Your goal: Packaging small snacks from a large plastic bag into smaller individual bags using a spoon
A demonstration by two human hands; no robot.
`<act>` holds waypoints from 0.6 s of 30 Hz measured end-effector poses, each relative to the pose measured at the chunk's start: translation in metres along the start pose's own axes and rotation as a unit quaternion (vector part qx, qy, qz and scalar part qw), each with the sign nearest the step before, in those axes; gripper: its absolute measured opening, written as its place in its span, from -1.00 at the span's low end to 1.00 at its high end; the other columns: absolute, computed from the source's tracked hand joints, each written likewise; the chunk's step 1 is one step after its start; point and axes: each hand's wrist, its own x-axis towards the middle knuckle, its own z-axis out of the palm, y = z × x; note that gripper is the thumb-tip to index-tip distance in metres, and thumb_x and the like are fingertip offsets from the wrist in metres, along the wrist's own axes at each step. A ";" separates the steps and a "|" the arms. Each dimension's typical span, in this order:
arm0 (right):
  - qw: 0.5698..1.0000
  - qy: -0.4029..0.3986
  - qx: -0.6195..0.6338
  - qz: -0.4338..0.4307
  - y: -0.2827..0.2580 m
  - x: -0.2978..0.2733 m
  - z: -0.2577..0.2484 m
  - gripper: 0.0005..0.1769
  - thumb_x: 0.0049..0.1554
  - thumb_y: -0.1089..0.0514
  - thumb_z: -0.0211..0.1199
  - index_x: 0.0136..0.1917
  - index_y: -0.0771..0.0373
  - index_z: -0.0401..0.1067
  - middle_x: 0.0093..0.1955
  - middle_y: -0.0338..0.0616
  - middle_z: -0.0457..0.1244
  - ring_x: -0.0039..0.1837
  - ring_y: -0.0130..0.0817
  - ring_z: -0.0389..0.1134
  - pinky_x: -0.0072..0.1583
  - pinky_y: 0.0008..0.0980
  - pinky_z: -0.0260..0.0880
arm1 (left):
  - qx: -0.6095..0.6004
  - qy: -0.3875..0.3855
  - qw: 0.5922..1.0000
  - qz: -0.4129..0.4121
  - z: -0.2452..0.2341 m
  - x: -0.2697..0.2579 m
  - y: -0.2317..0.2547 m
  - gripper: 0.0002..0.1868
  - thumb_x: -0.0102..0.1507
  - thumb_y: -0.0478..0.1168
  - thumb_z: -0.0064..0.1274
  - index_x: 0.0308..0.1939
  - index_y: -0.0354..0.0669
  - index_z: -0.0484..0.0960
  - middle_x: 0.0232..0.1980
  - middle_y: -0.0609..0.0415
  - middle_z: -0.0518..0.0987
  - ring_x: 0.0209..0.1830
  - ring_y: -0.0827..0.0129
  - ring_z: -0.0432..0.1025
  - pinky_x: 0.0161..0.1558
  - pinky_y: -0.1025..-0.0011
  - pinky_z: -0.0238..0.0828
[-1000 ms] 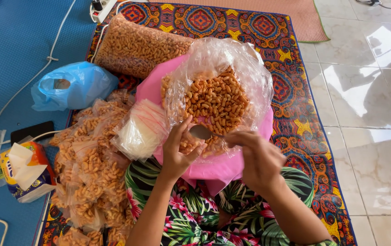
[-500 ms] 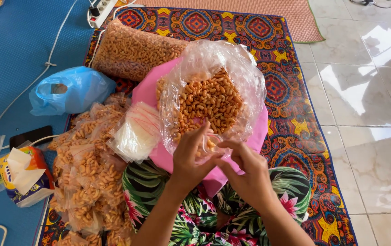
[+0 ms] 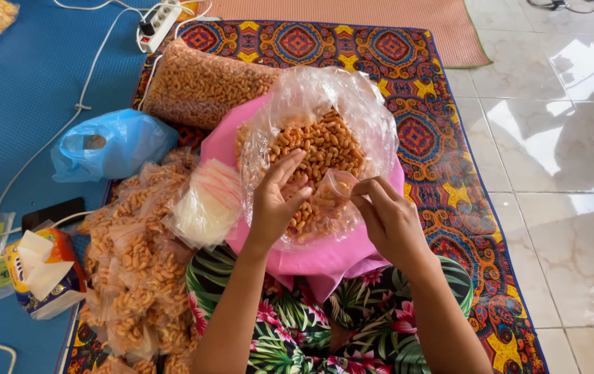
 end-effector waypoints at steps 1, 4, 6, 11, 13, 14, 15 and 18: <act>1.000 0.002 -0.002 -0.001 0.001 0.000 -0.001 -0.92 0.30 0.23 0.14 -0.05 0.24 0.43 -0.15 -0.08 0.33 -0.21 -0.11 0.43 -0.22 -0.27 0.40 | 0.000 -0.002 1.000 0.002 0.002 0.005 0.003 -0.40 0.22 -0.47 0.11 0.36 -0.19 0.42 0.44 -0.14 0.38 0.50 -0.10 0.19 0.37 0.21 0.38; 1.000 -0.003 0.010 0.011 0.001 -0.002 -0.006 -0.92 0.29 0.22 0.15 -0.04 0.19 0.45 -0.15 -0.12 0.34 -0.26 -0.16 0.40 -0.23 -0.29 0.37 | 0.024 -0.052 0.998 0.025 0.007 0.009 0.010 -0.47 0.25 -0.39 0.14 0.32 -0.08 0.49 0.48 -0.04 0.33 0.55 -0.01 0.11 0.52 0.06 0.04; 0.999 -0.013 0.038 0.006 0.000 -0.002 -0.010 -0.90 0.28 0.24 0.15 -0.07 0.21 0.46 -0.17 -0.11 0.33 -0.33 -0.17 0.36 -0.30 -0.31 0.34 | -0.066 -0.150 0.986 0.004 0.008 0.005 0.015 -0.49 0.44 0.06 -0.19 0.36 -0.14 0.46 0.36 -0.14 0.46 0.48 0.07 0.25 0.48 0.04 0.08; 0.997 -0.021 0.069 -0.001 -0.015 -0.004 -0.016 -0.87 0.27 0.24 0.12 -0.10 0.23 0.46 -0.19 -0.10 0.34 -0.34 -0.19 0.36 -0.31 -0.35 0.33 | -0.193 -0.191 0.959 -0.082 0.025 -0.014 0.036 -0.51 0.30 -0.15 0.14 0.25 -0.35 0.53 -0.40 0.02 0.50 -0.38 0.46 0.37 -0.29 0.42 0.48; 0.997 -0.023 0.078 -0.004 -0.022 -0.006 -0.018 -0.87 0.27 0.25 0.11 -0.10 0.25 0.46 -0.18 -0.09 0.35 -0.34 -0.19 0.36 -0.31 -0.35 0.33 | -0.265 -0.171 0.942 -0.117 0.030 -0.021 0.033 -0.73 0.39 -0.35 0.02 0.12 -0.47 0.60 -0.53 0.06 0.34 -0.51 0.47 0.26 -0.43 0.49 0.41; 0.996 -0.028 0.082 0.001 -0.024 -0.008 -0.018 -0.87 0.25 0.28 0.12 -0.12 0.26 0.47 -0.19 -0.08 0.35 -0.34 -0.23 0.36 -0.31 -0.37 0.33 | -0.208 -0.133 0.965 -0.084 0.030 -0.024 0.033 -0.81 0.38 -0.36 0.05 -0.01 -0.45 0.66 -0.55 0.08 0.41 -0.53 0.52 0.26 -0.49 0.54 0.38; 0.996 -0.032 0.085 0.006 -0.026 -0.010 -0.018 -0.87 0.23 0.31 0.13 -0.13 0.28 0.48 -0.21 -0.07 0.36 -0.35 -0.26 0.37 -0.32 -0.40 0.33 | -0.150 -0.095 0.983 -0.050 0.030 -0.027 0.033 -0.85 0.36 -0.37 0.08 -0.14 -0.42 0.71 -0.57 0.10 0.47 -0.56 0.58 0.26 -0.55 0.58 0.35; 0.994 -0.027 0.101 0.020 -0.028 -0.013 -0.017 -0.89 0.23 0.27 0.16 -0.10 0.23 0.50 -0.23 -0.13 0.37 -0.49 -0.30 0.25 -0.38 -0.42 0.25 | -0.050 -0.020 0.998 -0.015 0.036 -0.040 0.040 -0.86 0.32 -0.32 0.13 -0.23 -0.30 0.77 -0.67 0.20 0.44 -0.57 0.65 0.27 -0.46 0.64 0.35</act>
